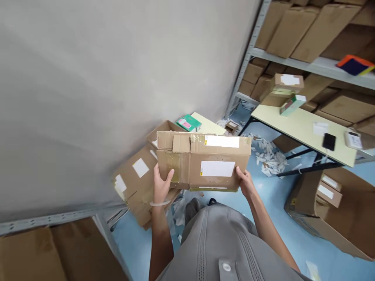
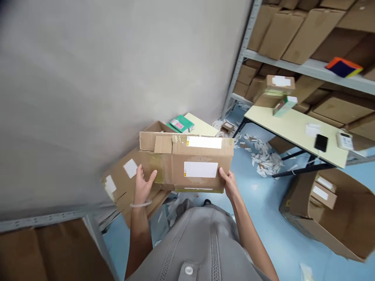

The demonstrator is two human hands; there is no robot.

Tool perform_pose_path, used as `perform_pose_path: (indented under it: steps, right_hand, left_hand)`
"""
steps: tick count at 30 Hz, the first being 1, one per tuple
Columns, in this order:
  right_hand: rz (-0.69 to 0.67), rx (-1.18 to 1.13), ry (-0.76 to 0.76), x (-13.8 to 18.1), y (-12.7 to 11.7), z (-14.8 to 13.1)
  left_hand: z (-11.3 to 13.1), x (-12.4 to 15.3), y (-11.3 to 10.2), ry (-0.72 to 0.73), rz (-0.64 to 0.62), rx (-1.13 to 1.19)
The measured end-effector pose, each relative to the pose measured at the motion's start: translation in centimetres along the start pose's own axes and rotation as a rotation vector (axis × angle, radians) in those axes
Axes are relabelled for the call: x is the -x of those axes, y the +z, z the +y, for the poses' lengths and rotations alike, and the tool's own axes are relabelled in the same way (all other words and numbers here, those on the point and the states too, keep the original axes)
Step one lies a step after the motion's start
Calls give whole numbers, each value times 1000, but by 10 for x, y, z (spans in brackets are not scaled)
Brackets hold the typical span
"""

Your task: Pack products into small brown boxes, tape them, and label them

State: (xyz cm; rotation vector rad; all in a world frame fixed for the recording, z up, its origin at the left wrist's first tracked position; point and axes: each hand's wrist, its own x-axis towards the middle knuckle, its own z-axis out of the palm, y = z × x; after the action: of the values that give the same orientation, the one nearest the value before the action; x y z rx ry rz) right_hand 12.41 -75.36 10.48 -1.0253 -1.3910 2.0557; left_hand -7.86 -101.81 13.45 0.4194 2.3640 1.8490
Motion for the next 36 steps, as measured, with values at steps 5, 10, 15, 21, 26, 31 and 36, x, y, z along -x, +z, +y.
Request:
perform_pose_path:
  steps: [5, 10, 15, 21, 26, 31, 36]
  right_hand:
    - [155, -54, 1, 3, -84, -18]
    - [340, -128, -19, 5, -147, -24]
    - [475, -197, -38, -13, -194, -31]
    - [653, -215, -75, -72, -254, -59]
    - [786, -132, -118, -127, -309, -100]
    - [852, -39, -173, -169, -355, -144]
    - [847, 2, -174, -190, -398, -165]
  left_hand:
    - [22, 0, 93, 13, -185, -17]
    - [34, -18, 180, 16, -452, -46]
    - [45, -51, 277, 24, -730, -92]
    - [63, -96, 428, 165, -1105, -10]
    - [91, -130, 562, 226, -1238, -8]
    - [130, -148, 660, 244, -1450, 29]
    - [154, -146, 720, 266, -1700, 18]
